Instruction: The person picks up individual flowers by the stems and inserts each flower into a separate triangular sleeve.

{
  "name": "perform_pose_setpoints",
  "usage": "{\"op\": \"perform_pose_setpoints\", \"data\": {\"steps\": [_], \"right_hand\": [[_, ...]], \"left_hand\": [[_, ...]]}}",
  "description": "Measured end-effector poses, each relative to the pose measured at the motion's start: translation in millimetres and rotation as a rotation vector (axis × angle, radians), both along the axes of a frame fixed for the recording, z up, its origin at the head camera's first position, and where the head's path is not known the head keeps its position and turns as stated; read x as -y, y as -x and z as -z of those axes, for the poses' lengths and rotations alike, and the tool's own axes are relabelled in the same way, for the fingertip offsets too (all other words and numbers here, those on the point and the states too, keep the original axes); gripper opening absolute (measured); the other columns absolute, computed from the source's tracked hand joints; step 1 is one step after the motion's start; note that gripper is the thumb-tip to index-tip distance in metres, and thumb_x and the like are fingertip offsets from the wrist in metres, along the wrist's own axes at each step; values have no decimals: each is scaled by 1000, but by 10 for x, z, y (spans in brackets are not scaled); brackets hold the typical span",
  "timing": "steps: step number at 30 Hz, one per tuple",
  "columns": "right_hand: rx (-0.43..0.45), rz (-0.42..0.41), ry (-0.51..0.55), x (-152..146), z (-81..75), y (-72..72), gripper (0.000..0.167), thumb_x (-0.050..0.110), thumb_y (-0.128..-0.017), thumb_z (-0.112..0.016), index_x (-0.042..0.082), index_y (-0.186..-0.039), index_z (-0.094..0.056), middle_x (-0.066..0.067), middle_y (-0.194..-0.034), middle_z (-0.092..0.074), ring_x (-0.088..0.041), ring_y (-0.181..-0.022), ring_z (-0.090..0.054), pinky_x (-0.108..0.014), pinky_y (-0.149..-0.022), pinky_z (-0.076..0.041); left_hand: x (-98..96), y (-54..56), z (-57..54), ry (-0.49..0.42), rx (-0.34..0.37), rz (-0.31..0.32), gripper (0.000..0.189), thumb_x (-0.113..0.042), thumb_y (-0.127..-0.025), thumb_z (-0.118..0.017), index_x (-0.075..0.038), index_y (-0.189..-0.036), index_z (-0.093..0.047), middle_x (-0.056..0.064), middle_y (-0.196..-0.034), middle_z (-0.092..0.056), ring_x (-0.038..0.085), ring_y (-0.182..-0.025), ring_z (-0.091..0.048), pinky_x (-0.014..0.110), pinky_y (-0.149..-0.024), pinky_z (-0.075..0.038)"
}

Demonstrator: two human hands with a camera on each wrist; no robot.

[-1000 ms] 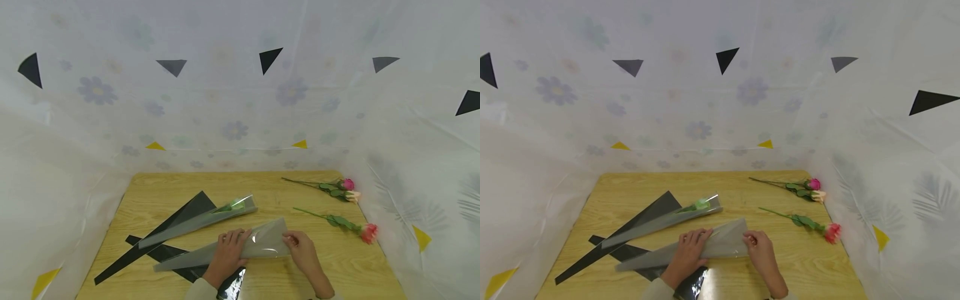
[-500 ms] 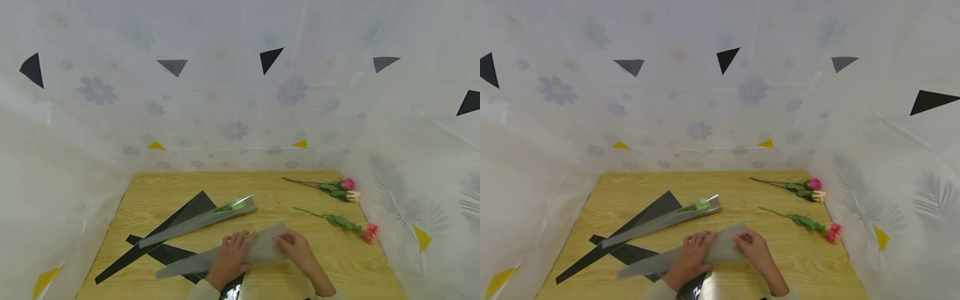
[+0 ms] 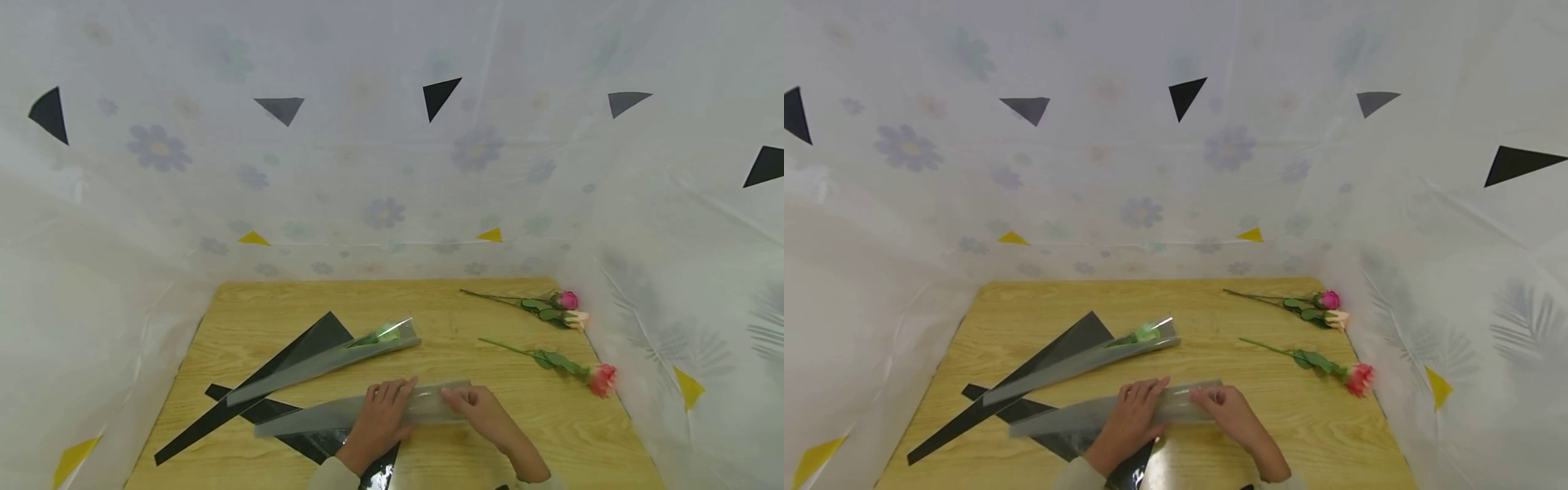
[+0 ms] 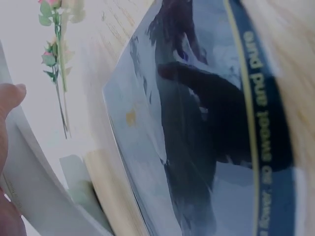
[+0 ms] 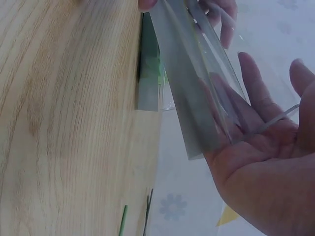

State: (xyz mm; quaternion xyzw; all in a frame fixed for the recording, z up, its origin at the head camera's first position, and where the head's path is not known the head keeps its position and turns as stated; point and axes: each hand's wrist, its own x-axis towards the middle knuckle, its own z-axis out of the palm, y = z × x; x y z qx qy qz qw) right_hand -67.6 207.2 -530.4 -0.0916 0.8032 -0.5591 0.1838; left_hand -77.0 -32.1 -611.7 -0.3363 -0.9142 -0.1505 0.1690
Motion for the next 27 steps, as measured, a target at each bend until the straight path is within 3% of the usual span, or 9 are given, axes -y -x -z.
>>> {"op": "perform_pose_setpoints", "data": {"steps": [2,4,7,11,14,18,23,27], "right_hand": [[-33,15,4,-4,-1,-4,39,32,-98,-43,4,-104,-69,-10,-103,-66,-25,-97,-59,-39,-83,-46],[-56,51,16,-16,-2,-1,39,32,-99,-41,5,-108,-68,-9,-112,-64,-26,-107,-57,-38,-87,-45],[-69,150,60,-46,6,24,42,35,-98,-42,3,-105,-68,-11,-110,-64,-24,-105,-58,-34,-86,-47],[-58,312,219,-138,35,107,39,27,-97,-48,-7,-107,-62,-20,-105,-63,-27,-96,-63,-34,-82,-49],[22,419,397,-283,91,181,35,14,-96,-49,-13,-119,-52,-20,-105,-63,-28,-98,-63,-35,-83,-48],[197,583,606,-540,195,244,31,7,-97,-46,-8,-123,-47,-8,-102,-63,-20,-101,-62,-33,-90,-43],[320,769,769,-811,315,261,15,5,-95,-48,5,-103,-60,-2,-98,-62,-13,-100,-60,-30,-97,-37],[406,896,884,-986,403,298,22,4,-95,-48,10,-87,-67,-1,-91,-63,-12,-95,-60,-26,-97,-37]], "left_hand": [[20,8,-7,-20,-14,-7,99,-45,-70,-77,-17,-148,-22,0,-123,-46,17,-109,-45,40,-84,-35],[49,16,-18,-35,-20,-17,99,-43,-69,-78,-17,-148,-24,0,-122,-47,17,-107,-46,41,-82,-36],[94,35,-34,-42,-21,-31,101,-41,-67,-80,-17,-148,-24,0,-121,-48,17,-107,-47,41,-82,-36],[151,61,-49,-27,-14,-59,101,-41,-68,-80,-18,-148,-23,1,-122,-47,18,-109,-46,43,-84,-36],[187,69,-59,-19,-11,-82,97,-40,-71,-77,-18,-148,-22,1,-123,-47,18,-109,-46,43,-85,-35],[219,58,-68,-25,-10,-82,93,-40,-74,-75,-18,-148,-23,1,-123,-47,18,-109,-46,42,-85,-35],[262,42,-48,-43,-22,-78,96,-38,-71,-78,-17,-148,-24,2,-124,-46,19,-109,-46,42,-85,-35],[299,27,-30,-55,-32,-80,98,-38,-69,-80,-17,-148,-24,2,-123,-45,19,-108,-46,42,-84,-34]]}}
